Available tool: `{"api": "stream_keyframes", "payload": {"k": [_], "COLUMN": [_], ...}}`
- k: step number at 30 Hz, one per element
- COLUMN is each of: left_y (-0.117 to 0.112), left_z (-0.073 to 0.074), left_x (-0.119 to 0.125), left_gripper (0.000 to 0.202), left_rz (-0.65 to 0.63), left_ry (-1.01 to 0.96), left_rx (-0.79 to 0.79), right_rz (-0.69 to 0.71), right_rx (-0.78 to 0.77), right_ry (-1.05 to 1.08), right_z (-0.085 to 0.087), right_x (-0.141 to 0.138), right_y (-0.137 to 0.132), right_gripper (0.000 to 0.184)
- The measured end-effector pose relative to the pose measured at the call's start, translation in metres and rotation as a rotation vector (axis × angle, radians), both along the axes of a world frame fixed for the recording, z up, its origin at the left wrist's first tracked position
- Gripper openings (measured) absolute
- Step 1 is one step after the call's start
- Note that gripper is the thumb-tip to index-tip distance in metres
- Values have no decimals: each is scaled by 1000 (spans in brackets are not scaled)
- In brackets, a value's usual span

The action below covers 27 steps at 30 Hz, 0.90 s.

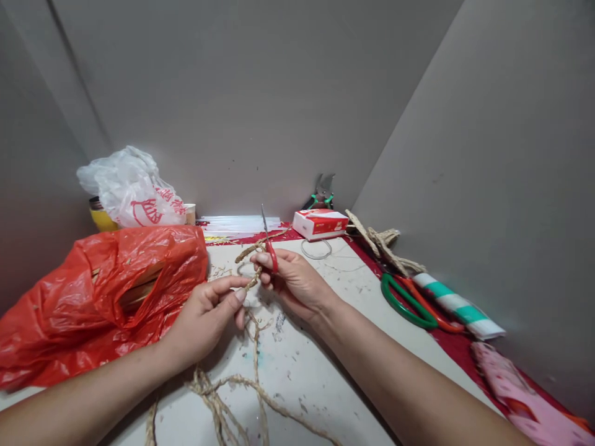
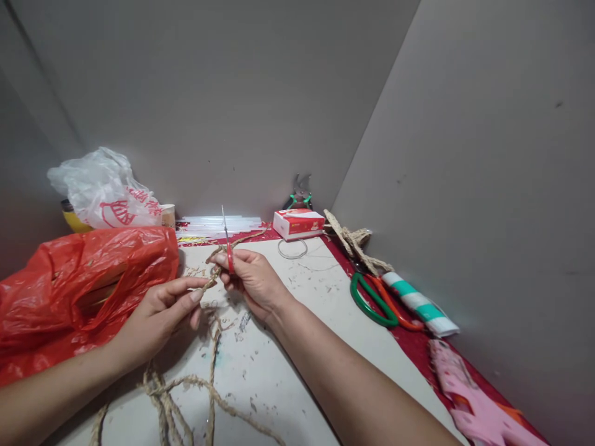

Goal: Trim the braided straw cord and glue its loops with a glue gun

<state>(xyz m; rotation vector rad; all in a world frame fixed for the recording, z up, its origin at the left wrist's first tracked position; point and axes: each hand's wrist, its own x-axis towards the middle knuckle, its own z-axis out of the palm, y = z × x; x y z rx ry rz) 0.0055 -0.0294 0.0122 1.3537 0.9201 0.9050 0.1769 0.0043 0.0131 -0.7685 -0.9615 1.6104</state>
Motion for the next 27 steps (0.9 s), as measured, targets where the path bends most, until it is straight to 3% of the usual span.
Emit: {"api": "stream_keyframes", "payload": {"k": [4,8,12,18,27], "left_y": [7,13,14,15,10], "left_z": [0,1,2,-2,-3], "left_x": [-1,-5,-9,-7,-2], "left_gripper": [23,34,24,19,23], "left_rz": [-21,-181,-295,-213,-80], "left_ry": [-111,-233,-329,-240,47], "left_rx": [-135,-387,-508,-450,-121], "right_rz": [-2,5,9,-57,-31], "right_rx": [57,98,133,37,-1], "right_ry": [-22,-51,-86,150,275], "right_z": [3,4,4,10,16], "right_x": [1,0,-2,-2,6], "right_y": [-1,-3,-4,-5,-1], "right_gripper": [19,18,19,20,20]}}
